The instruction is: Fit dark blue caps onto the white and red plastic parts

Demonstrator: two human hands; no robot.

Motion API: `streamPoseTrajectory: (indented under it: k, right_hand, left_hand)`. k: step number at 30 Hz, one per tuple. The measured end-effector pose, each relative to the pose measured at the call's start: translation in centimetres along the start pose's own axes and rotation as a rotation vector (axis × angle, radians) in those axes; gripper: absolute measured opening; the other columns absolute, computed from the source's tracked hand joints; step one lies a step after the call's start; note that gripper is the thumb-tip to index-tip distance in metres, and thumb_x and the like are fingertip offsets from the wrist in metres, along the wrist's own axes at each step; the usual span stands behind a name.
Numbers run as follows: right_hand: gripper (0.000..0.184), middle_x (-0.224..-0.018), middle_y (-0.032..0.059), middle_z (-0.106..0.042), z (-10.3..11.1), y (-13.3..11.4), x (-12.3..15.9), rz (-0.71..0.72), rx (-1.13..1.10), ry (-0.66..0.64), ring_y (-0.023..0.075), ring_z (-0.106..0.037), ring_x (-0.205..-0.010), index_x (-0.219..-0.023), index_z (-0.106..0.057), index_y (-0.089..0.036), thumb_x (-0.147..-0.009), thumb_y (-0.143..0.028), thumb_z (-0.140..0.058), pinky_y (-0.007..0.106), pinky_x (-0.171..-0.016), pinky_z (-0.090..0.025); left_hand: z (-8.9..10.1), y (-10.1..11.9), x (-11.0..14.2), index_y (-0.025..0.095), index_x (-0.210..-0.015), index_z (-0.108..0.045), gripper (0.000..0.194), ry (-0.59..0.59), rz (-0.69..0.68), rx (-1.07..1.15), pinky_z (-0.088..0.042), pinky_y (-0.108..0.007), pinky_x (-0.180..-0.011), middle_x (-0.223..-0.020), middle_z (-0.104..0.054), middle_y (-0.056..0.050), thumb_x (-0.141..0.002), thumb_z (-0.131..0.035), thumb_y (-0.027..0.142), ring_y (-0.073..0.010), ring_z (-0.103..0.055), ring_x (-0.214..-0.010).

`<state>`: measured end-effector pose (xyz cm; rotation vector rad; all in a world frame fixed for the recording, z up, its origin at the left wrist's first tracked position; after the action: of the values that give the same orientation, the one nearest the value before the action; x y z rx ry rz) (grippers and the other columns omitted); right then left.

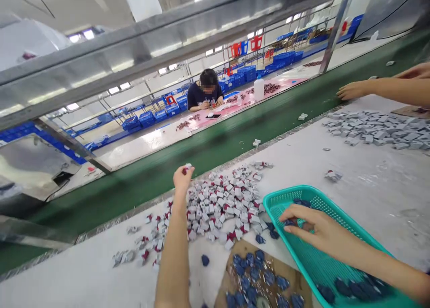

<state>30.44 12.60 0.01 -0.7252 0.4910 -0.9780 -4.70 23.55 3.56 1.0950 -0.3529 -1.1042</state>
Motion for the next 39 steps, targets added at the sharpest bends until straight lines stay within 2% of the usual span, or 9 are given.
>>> streamPoseTrajectory:
  k: [3, 6, 8, 10, 13, 19, 24, 28, 39]
  right_hand:
    - [0.027, -0.099, 0.0064, -0.066, -1.1, -3.5, 2.3, 0.063, -0.147, -0.056, 0.0172, -0.063, -0.077, -0.108, -0.065, -0.025, -0.093, -0.038, -0.047, 0.024, -0.055, -0.051]
    - [0.034, -0.113, 0.0074, -0.064, -4.0, -6.5, 4.9, 0.217, -0.166, -0.185, 0.0183, -0.063, -0.096, -0.123, -0.060, -0.025, -0.097, -0.030, -0.039, 0.027, -0.074, -0.054]
    - [0.035, -0.112, 0.0072, -0.064, -6.1, -7.4, 6.3, 0.289, -0.121, -0.271, 0.0177, -0.063, -0.098, -0.127, -0.055, -0.025, -0.097, -0.025, -0.036, 0.027, -0.080, -0.053]
    - [0.033, -0.093, 0.0051, -0.067, -7.9, -7.2, 6.9, 0.286, -0.014, -0.326, 0.0161, -0.065, -0.081, -0.126, -0.052, -0.021, -0.096, -0.022, -0.039, 0.025, -0.069, -0.052]
    - [0.017, -0.076, 0.0000, -0.062, -9.7, -6.3, 6.6, 0.314, 0.219, -0.338, 0.0139, -0.061, -0.064, -0.103, -0.056, -0.019, -0.091, -0.016, -0.045, 0.022, -0.057, -0.044]
    - [0.032, -0.083, 0.0047, -0.057, -11.6, -5.1, 5.5, 0.450, 0.478, -0.288, 0.0127, -0.054, -0.055, -0.099, -0.062, -0.018, -0.084, -0.001, -0.039, 0.025, -0.052, -0.036]
    - [0.036, -0.083, 0.0041, -0.059, -12.2, -5.0, 6.1, 0.549, 0.618, -0.241, 0.0141, -0.058, -0.061, -0.113, -0.059, -0.017, -0.084, -0.002, -0.044, 0.026, -0.052, -0.038]
    - [0.029, -0.080, 0.0050, -0.060, -12.3, -5.1, 6.3, 0.580, 0.700, -0.219, 0.0172, -0.060, -0.067, -0.104, -0.060, -0.014, -0.081, -0.001, -0.047, 0.027, -0.057, -0.041]
    - [0.030, -0.078, 0.0106, -0.062, -13.5, -7.1, 6.0, 0.531, 0.722, -0.453, 0.0245, -0.060, -0.068, -0.084, -0.058, -0.014, -0.070, 0.008, -0.042, 0.031, -0.053, -0.036]
  left_hand:
    - [5.2, -0.7, 6.5, 0.013, -0.094, -0.062, 0.023, 0.086, 0.132, 0.134, -0.045, -0.020, -0.047, -0.081, -0.063, -0.001, -0.084, -0.064, 0.034, -0.0120, -0.061, -0.065]
    - [8.9, -1.6, 16.2, 0.014, -0.086, -0.063, 0.036, 0.175, 0.272, 0.248, -0.037, -0.018, -0.038, -0.077, -0.063, -0.002, -0.074, -0.068, 0.048, -0.0137, -0.060, -0.063]
    - [9.7, -2.2, 23.1, 0.014, -0.091, -0.064, 0.040, 0.224, 0.378, 0.310, -0.040, -0.018, -0.040, -0.079, -0.065, -0.003, -0.071, -0.070, 0.049, -0.0130, -0.059, -0.064]
    - [9.4, -2.8, 29.1, 0.014, -0.099, -0.065, 0.043, 0.275, 0.473, 0.356, -0.043, -0.018, -0.043, -0.084, -0.067, -0.005, -0.071, -0.071, 0.047, -0.0122, -0.058, -0.064]
    - [8.0, -3.8, 34.7, 0.014, -0.104, -0.066, 0.046, 0.300, 0.578, 0.408, -0.046, -0.019, -0.045, -0.085, -0.069, -0.007, -0.072, -0.072, 0.046, -0.0125, -0.059, -0.063]
    - [6.9, -5.1, 35.8, 0.015, -0.112, -0.066, 0.051, 0.253, 0.621, 0.469, -0.052, -0.022, -0.052, -0.091, -0.071, -0.009, -0.071, -0.074, 0.045, -0.0162, -0.063, -0.072]
    - [7.0, -5.5, 35.5, 0.015, -0.115, -0.064, 0.052, 0.254, 0.600, 0.469, -0.054, -0.024, -0.054, -0.093, -0.069, -0.009, -0.074, -0.072, 0.045, -0.0168, -0.064, -0.074]
    - [6.8, -5.5, 35.8, 0.015, -0.114, -0.064, 0.051, 0.238, 0.581, 0.431, -0.055, -0.025, -0.057, -0.087, -0.067, -0.007, -0.074, -0.071, 0.046, -0.0177, -0.064, -0.074]
    - [6.2, -5.5, 35.5, 0.018, -0.111, -0.067, 0.048, 0.252, 0.536, 0.312, -0.055, -0.029, -0.061, -0.105, -0.066, -0.012, -0.074, -0.071, 0.048, -0.0208, -0.064, -0.082]
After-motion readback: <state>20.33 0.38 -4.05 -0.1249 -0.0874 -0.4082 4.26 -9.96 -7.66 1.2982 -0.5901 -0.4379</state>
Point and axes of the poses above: each hand's wrist, its own x-axis away from the middle knuckle, its own z-axis out of the back of the hand, y = z × x, the point moved 4 cm from there along -x, towards the middle knuckle
